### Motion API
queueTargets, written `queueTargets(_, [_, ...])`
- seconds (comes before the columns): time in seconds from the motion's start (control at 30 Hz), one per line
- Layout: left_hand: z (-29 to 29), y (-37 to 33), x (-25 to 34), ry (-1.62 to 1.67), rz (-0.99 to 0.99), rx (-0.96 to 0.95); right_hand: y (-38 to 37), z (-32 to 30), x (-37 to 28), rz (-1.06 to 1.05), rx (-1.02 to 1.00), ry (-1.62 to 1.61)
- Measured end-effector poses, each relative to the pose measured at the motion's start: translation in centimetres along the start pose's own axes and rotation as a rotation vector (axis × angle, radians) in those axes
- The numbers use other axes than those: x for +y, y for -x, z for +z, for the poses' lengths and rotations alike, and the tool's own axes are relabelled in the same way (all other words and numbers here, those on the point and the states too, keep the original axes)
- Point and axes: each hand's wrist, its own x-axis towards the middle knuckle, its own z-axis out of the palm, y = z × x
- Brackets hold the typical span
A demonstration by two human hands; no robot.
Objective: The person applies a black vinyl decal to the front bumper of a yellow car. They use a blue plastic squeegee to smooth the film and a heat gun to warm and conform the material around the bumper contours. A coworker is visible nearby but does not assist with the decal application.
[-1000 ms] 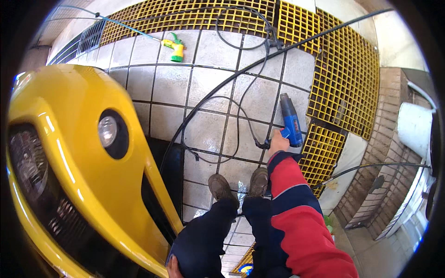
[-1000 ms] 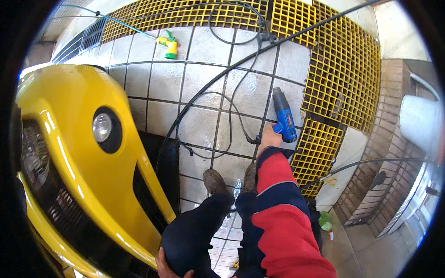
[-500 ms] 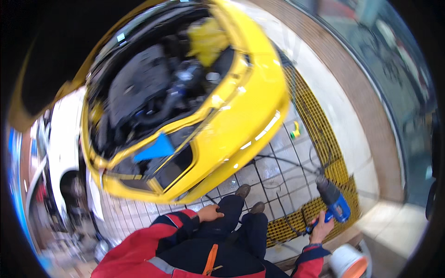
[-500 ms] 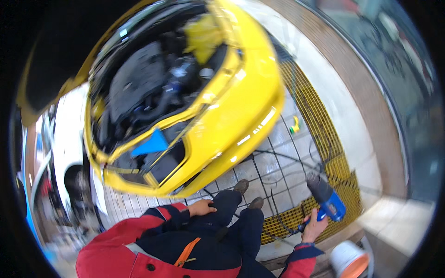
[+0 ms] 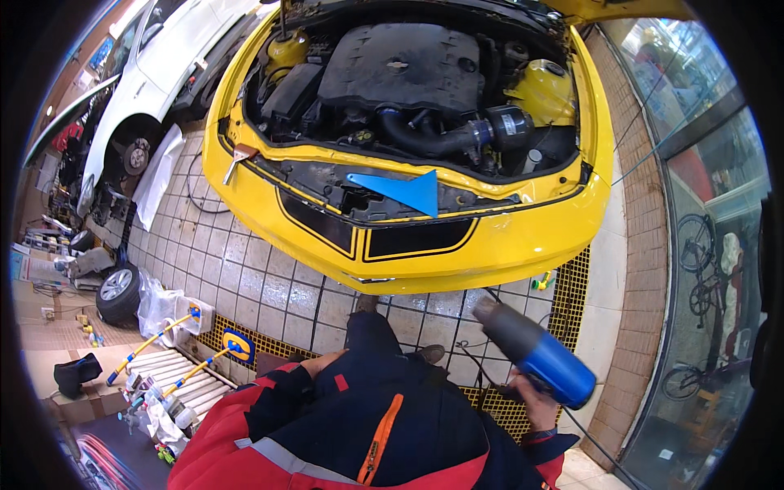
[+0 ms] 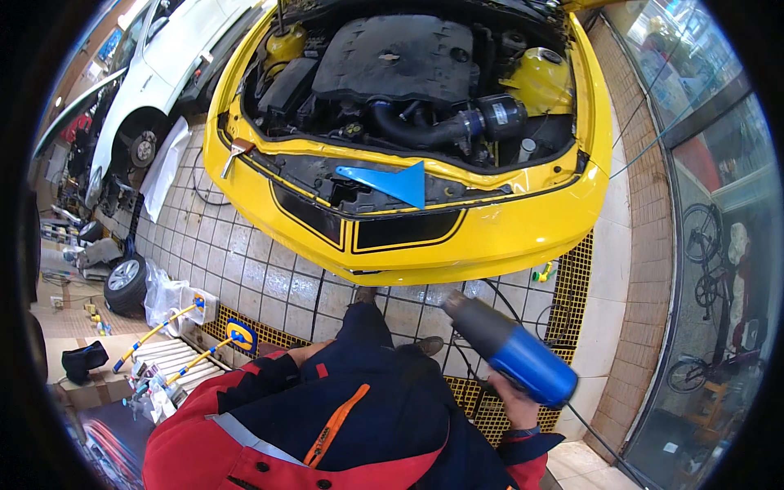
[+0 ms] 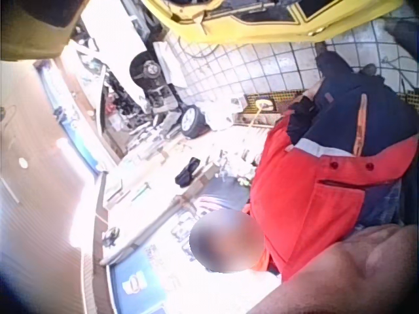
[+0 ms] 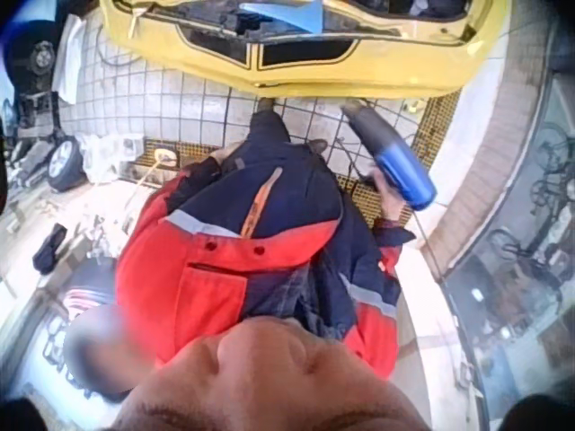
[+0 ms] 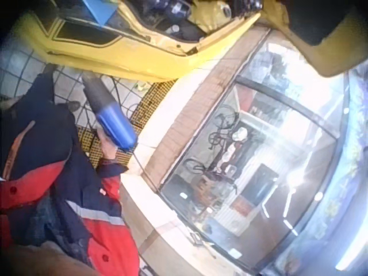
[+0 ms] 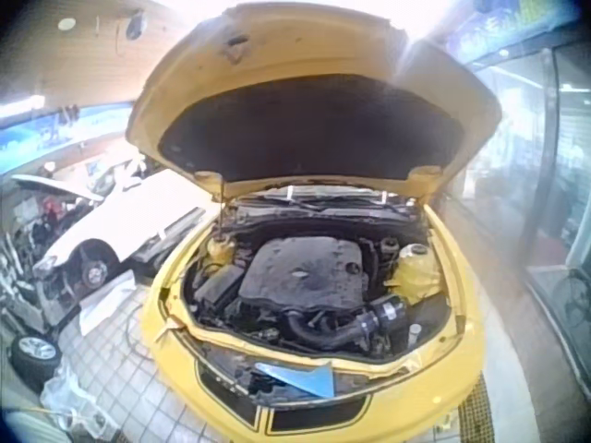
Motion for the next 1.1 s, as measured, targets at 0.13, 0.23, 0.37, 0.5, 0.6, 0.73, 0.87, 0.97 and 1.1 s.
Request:
queueTargets(0.13, [-6.6,3.9,4.8,0.484,-0.531,-0.081,-1.5,7.4,-3.6,0.094,-0.472,0.485])
queueTargets(0.23, [-13.6,6.0,9.7,0.485,-0.915,-0.039,-2.2,13.7,-5.6,-0.032,-0.504,0.202])
queueTargets(0.37, [-19.6,7.7,10.3,0.687,-0.837,0.18,-2.8,20.3,-7.7,-0.005,-0.38,0.209])
queueTargets(0.5, [-19.4,8.1,10.8,0.528,-0.954,-0.049,-3.4,21.9,-9.7,0.41,-0.348,0.032])
queueTargets(0.6, [-19.1,7.0,13.8,0.525,-0.872,-0.164,-4.2,22.0,-10.2,0.031,-0.4,0.231])
queueTargets(0.73, [-19.0,5.3,16.5,0.588,-0.888,-0.091,-5.3,22.0,-9.3,-0.177,-0.535,0.274])
queueTargets(0.87, [-16.2,5.9,13.5,0.747,-0.798,0.378,-5.6,21.8,-7.5,-0.078,-0.573,0.175])
queueTargets(0.97, [-12.5,7.7,9.6,0.545,-0.901,0.381,-4.5,20.5,-6.1,-0.097,-0.441,0.017])
queueTargets(1.1, [-7.8,9.0,9.2,-0.049,-0.574,0.028,-5.8,16.3,-4.8,0.056,-0.587,0.175])
